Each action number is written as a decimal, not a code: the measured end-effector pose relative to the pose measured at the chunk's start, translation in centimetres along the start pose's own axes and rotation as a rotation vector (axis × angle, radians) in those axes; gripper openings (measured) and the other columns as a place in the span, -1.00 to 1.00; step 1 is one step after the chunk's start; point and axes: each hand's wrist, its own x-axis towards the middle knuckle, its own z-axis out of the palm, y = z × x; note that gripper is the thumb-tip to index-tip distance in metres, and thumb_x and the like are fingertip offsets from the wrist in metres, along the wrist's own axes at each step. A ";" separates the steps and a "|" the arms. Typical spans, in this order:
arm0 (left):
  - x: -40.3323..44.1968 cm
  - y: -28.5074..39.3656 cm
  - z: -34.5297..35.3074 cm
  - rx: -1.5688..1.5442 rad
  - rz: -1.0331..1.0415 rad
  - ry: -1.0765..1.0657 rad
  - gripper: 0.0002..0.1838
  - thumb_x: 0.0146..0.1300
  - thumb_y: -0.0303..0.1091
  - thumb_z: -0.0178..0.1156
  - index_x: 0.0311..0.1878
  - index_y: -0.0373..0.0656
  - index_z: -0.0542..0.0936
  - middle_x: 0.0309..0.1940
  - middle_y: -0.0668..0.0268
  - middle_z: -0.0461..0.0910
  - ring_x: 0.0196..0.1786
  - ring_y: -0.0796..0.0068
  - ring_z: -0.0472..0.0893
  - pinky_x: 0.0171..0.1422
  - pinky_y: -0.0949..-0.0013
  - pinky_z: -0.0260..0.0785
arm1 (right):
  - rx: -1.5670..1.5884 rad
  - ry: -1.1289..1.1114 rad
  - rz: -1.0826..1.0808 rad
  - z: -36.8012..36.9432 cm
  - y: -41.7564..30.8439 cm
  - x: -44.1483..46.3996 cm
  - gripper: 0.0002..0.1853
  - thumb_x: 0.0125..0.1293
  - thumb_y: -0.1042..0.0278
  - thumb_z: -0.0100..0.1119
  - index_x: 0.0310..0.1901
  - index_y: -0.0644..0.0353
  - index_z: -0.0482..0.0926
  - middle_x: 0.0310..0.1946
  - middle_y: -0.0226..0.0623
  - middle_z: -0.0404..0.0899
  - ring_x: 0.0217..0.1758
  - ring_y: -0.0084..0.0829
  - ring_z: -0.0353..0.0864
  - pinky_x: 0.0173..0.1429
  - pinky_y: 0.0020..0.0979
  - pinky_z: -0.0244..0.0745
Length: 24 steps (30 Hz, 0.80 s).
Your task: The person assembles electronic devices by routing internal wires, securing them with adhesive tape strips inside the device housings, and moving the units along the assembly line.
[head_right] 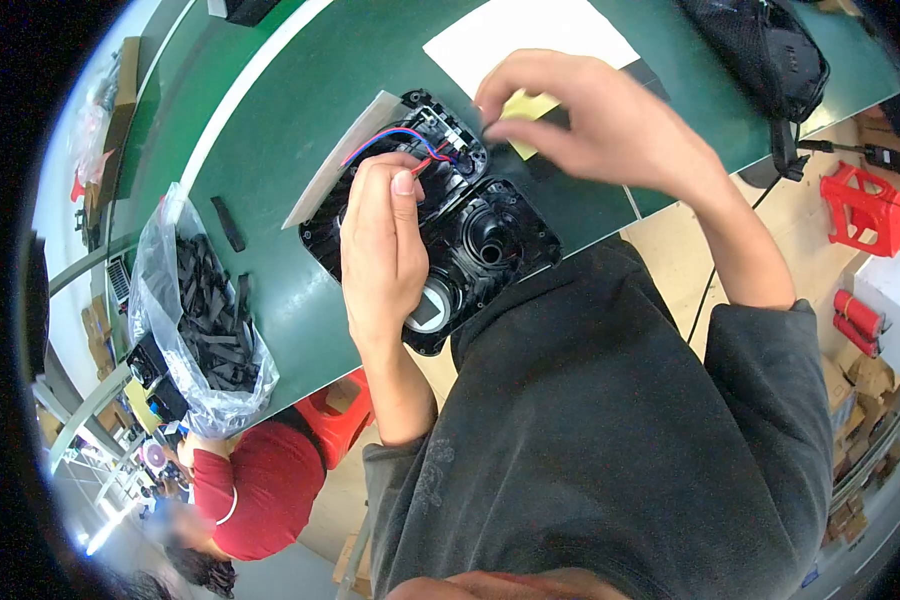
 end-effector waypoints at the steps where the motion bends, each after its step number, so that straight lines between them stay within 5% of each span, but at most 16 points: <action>1: 0.0 0.1 -0.1 -0.049 -0.029 -0.017 -0.87 0.64 -0.49 0.08 -0.08 -0.36 0.54 -0.08 0.00 0.60 0.00 -0.09 0.60 0.16 0.00 0.45 | 0.061 -0.032 -0.093 0.7 -0.3 0.3 -0.80 0.33 0.60 0.45 -0.08 0.26 0.63 0.10 -0.23 0.71 0.16 -0.25 0.72 0.25 -0.29 0.62; 8: 0.0 -0.1 0.1 -0.049 0.003 -0.017 -0.87 0.64 -0.51 0.05 -0.04 -0.41 0.52 0.03 -0.04 0.53 0.11 -0.12 0.54 0.23 -0.02 0.42 | -0.172 -0.019 -0.188 3.8 -2.1 2.4 -0.78 0.29 0.54 0.48 -0.08 0.20 0.63 0.06 -0.27 0.62 0.11 -0.16 0.66 0.15 -0.23 0.62; 17: -0.2 -0.4 0.6 -0.042 0.003 0.041 -0.89 0.60 -0.54 0.12 -0.04 -0.43 0.54 0.05 -0.04 0.46 0.11 -0.10 0.52 0.21 0.01 0.43 | -0.254 0.183 -0.417 4.8 0.1 1.3 -0.72 0.16 0.55 0.58 -0.07 0.17 0.79 0.00 -0.35 0.59 -0.05 -0.37 0.58 -0.15 -0.42 0.49; 24: -0.5 -0.4 0.6 0.046 0.042 0.039 -0.91 0.55 -0.54 0.20 -0.03 -0.39 0.57 0.05 -0.01 0.46 0.09 -0.07 0.53 0.17 0.01 0.45 | -0.080 0.057 -0.257 5.2 0.0 1.8 -0.70 0.19 0.57 0.53 -0.04 0.17 0.74 0.05 -0.29 0.53 0.04 -0.28 0.54 0.01 -0.34 0.54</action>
